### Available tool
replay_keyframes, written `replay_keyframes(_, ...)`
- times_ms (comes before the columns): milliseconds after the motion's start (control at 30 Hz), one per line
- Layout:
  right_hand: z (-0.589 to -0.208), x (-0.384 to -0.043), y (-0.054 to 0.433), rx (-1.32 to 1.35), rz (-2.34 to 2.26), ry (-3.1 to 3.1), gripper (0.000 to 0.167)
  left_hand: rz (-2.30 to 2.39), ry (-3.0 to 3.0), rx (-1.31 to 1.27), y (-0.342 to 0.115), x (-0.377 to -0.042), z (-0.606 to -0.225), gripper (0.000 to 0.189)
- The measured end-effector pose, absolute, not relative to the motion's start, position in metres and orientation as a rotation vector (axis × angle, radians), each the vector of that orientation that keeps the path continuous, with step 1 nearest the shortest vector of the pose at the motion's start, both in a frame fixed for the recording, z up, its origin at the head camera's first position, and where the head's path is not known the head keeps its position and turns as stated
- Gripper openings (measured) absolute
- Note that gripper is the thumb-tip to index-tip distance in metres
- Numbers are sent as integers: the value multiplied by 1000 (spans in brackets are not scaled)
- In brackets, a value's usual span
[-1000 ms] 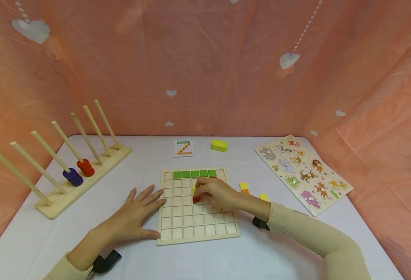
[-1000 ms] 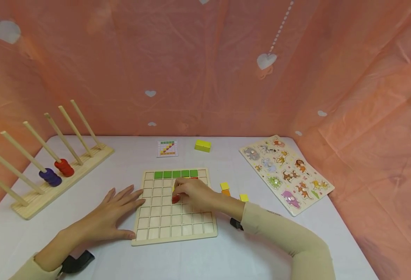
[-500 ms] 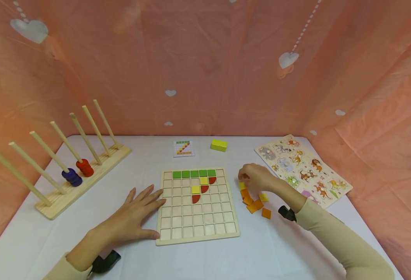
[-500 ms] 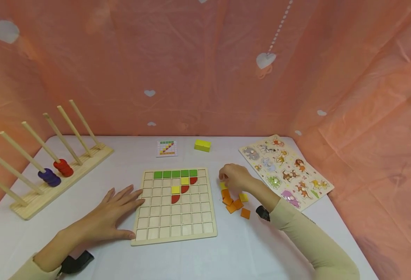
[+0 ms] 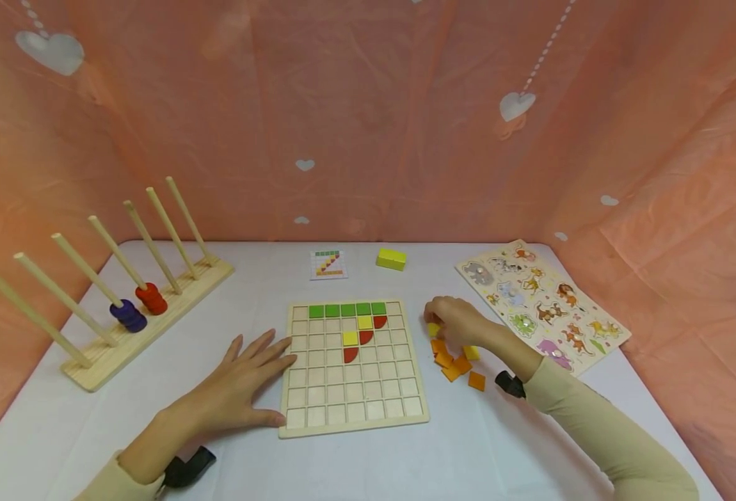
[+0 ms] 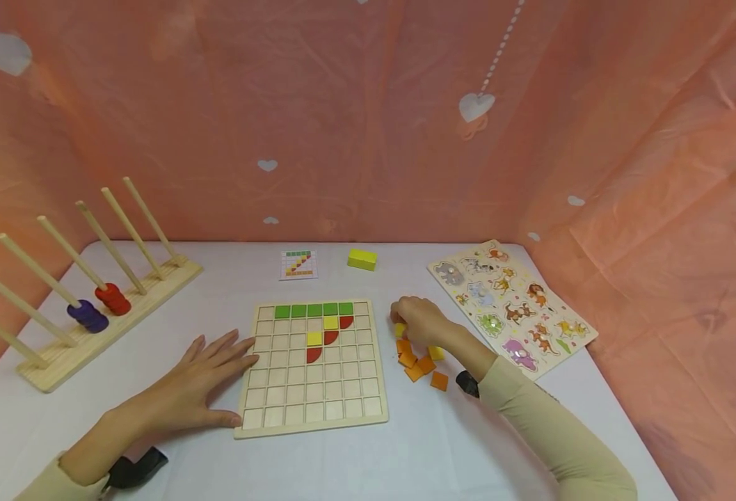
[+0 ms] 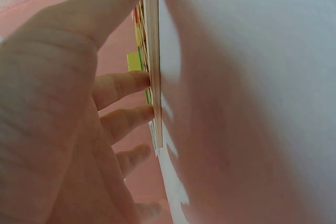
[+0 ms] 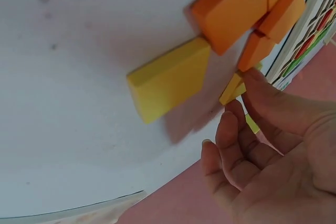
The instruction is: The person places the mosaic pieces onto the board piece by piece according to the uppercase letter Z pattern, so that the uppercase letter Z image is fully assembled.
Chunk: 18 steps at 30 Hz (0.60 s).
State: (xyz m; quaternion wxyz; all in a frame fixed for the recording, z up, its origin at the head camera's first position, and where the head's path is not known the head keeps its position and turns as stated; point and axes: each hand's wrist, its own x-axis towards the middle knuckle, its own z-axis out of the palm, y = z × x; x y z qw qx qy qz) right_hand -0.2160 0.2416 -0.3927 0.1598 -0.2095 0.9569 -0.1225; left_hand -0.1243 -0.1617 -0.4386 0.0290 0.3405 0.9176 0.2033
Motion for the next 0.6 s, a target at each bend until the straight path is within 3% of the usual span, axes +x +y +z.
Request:
replay_keyframes(300, -393, -216, 243, -601, -417, 2745, 19, 609, 2843, 1061, -161, -124, -438, 94)
replay_keyframes(600, -387, -221, 211, -944, -756, 2728, 11, 606, 2851, 1072, -161, -125, -438, 95)
